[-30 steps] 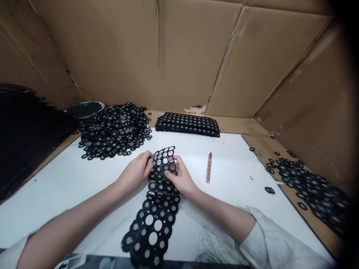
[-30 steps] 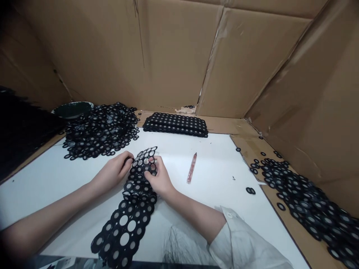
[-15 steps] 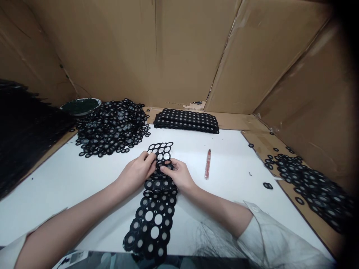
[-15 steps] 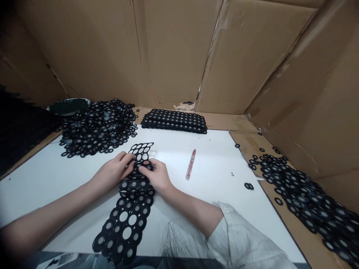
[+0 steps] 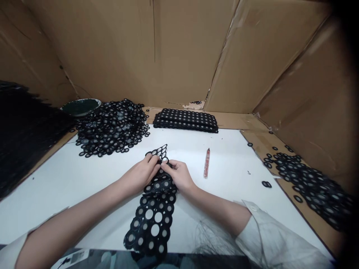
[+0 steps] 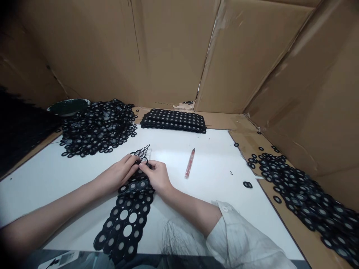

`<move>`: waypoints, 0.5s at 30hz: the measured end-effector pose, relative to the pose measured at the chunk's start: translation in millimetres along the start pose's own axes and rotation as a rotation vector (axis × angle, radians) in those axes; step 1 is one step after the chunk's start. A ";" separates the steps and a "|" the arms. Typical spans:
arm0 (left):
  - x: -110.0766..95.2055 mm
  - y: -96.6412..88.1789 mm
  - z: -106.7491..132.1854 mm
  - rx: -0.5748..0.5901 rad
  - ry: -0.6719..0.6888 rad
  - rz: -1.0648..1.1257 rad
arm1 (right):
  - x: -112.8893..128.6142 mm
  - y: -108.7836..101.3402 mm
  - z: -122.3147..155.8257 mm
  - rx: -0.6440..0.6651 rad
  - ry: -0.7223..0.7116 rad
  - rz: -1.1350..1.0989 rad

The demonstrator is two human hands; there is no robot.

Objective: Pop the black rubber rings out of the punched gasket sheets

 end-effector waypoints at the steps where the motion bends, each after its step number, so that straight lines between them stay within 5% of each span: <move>1: 0.8 -0.7 -0.2 0.004 -0.014 0.060 | -0.1 -0.3 -0.1 0.006 -0.016 0.005; 15: 2.1 2.1 1.9 -0.114 -0.132 0.055 | 2.5 5.3 1.2 0.066 -0.105 0.007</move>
Point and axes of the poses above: each hand's wrist, its own z-axis away from the middle knuckle, its own y-axis out of the palm, x = y × z, the point moved 4 cm from there along -z, towards the middle knuckle, and after that the axes turned 15 degrees about -x, right-handed, at the moved point
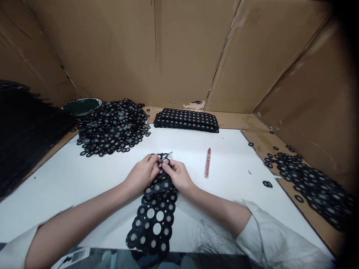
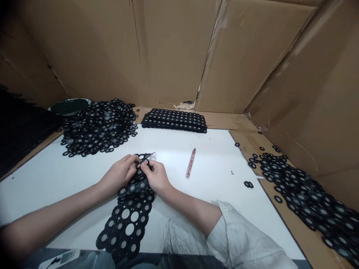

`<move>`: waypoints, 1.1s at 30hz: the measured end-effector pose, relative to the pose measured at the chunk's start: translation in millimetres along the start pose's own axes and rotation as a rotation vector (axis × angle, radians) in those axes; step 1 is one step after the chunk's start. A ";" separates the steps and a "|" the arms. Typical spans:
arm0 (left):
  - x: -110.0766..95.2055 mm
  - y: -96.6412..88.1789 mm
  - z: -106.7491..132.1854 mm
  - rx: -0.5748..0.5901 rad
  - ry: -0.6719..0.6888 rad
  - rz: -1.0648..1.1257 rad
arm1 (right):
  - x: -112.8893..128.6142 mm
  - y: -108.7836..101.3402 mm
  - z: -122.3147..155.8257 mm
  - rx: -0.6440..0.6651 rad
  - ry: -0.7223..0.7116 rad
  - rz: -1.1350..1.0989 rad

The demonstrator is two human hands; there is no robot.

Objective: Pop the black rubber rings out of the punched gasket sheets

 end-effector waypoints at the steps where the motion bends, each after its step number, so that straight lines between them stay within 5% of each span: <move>1: 1.9 -1.3 -1.5 -0.015 -0.033 0.025 | 0.9 -0.2 0.2 -0.002 -0.005 -0.016; 5: 21.1 -13.6 -15.8 -0.082 -0.184 0.130 | 0.1 -5.8 -2.3 -0.097 0.028 -0.013; 8: 44.3 -32.9 -29.7 -0.247 -0.292 0.082 | -1.7 -9.1 -4.1 -0.145 0.067 0.008; 11: 51.5 -45.9 -34.3 -0.346 -0.259 -0.058 | -0.5 -7.3 -4.0 -0.102 0.046 -0.008; 16: 19.3 -24.0 -18.5 -0.099 0.062 -0.161 | 3.5 -4.7 -3.0 -0.107 -0.050 0.031; 20: 6.5 -4.2 -6.2 0.106 0.103 -0.103 | 4.7 -2.5 -1.8 -0.086 -0.061 0.041; 26: 7.7 -4.2 -6.2 0.171 0.048 0.072 | 5.1 -3.6 -1.3 -0.110 -0.051 0.079; 33: 9.6 5.1 -1.6 0.119 -0.029 0.083 | 6.9 -1.3 0.1 -0.113 -0.032 0.031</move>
Point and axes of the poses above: each hand's wrist, its own z-axis away from the middle knuckle, its own y-axis out of the palm, x = y × z, the point moved 4 cm from there along -z, towards the middle knuckle, and after that the axes turned 15 degrees about -x, right-handed, at the moved point
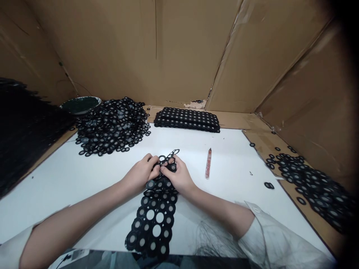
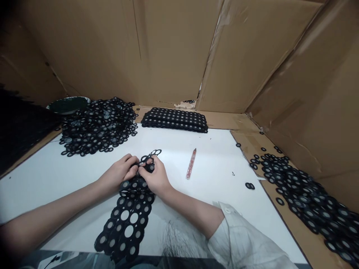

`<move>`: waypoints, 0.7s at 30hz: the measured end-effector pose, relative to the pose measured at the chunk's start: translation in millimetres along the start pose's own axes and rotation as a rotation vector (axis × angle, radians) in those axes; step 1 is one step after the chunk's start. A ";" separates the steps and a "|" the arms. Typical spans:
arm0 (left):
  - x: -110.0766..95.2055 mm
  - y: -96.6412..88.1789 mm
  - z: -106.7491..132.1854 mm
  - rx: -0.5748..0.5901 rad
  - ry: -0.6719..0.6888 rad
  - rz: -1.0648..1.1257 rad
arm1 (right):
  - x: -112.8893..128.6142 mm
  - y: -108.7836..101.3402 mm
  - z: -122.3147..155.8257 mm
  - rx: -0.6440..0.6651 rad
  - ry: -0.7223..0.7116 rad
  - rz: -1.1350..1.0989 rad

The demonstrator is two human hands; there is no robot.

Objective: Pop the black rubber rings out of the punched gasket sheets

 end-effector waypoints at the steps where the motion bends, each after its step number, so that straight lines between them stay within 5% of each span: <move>1: -1.1 1.3 0.5 0.006 -0.006 0.030 | -0.1 -0.4 0.3 -0.013 0.011 0.007; 14: -7.6 4.9 2.5 0.019 -0.285 0.542 | 5.4 1.2 3.3 0.014 0.077 -0.093; 21: 3.3 -12.3 -6.8 -0.133 -0.220 0.361 | -0.2 -3.8 0.5 -0.010 0.013 -0.101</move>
Point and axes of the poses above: each hand's wrist, its own z-axis away from the middle knuckle, its own y-axis out of the palm, x = y × z, the point moved 4 cm from there along -z, towards the middle knuckle, and after that the axes turned 15 degrees about -x, right-handed, at the moved point
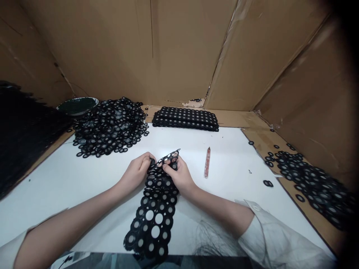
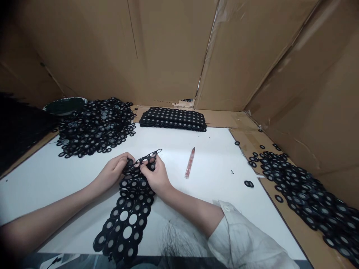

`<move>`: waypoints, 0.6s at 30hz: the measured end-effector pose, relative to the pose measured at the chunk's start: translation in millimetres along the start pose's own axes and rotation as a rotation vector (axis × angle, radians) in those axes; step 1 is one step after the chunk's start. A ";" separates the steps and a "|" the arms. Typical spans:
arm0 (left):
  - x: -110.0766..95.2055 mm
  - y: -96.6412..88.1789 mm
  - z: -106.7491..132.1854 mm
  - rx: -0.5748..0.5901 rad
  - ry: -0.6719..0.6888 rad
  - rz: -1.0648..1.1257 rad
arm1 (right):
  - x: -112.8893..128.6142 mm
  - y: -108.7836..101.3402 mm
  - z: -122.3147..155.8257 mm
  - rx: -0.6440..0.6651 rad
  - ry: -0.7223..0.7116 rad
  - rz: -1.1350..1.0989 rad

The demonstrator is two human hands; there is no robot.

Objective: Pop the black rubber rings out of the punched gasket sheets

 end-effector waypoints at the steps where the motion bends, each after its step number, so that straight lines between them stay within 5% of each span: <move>1: 0.4 -4.2 -2.4 -0.030 0.019 -0.046 | -1.2 -0.6 -0.8 -0.007 -0.008 0.005; 7: -2.0 -18.9 -7.3 -0.189 0.184 -0.359 | -5.3 -4.1 -4.5 -0.082 -0.007 0.032; 18: -4.9 6.7 12.3 0.123 0.203 -0.373 | -7.7 -3.1 -4.2 -0.065 0.024 0.055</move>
Point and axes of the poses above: each hand's wrist, its own z-axis away from the middle knuckle, its own y-axis out of the palm, x = y × z, the point moved 4 cm from there along -z, towards the middle knuckle, and after that the axes turned 15 degrees about -x, right-handed, at the moved point
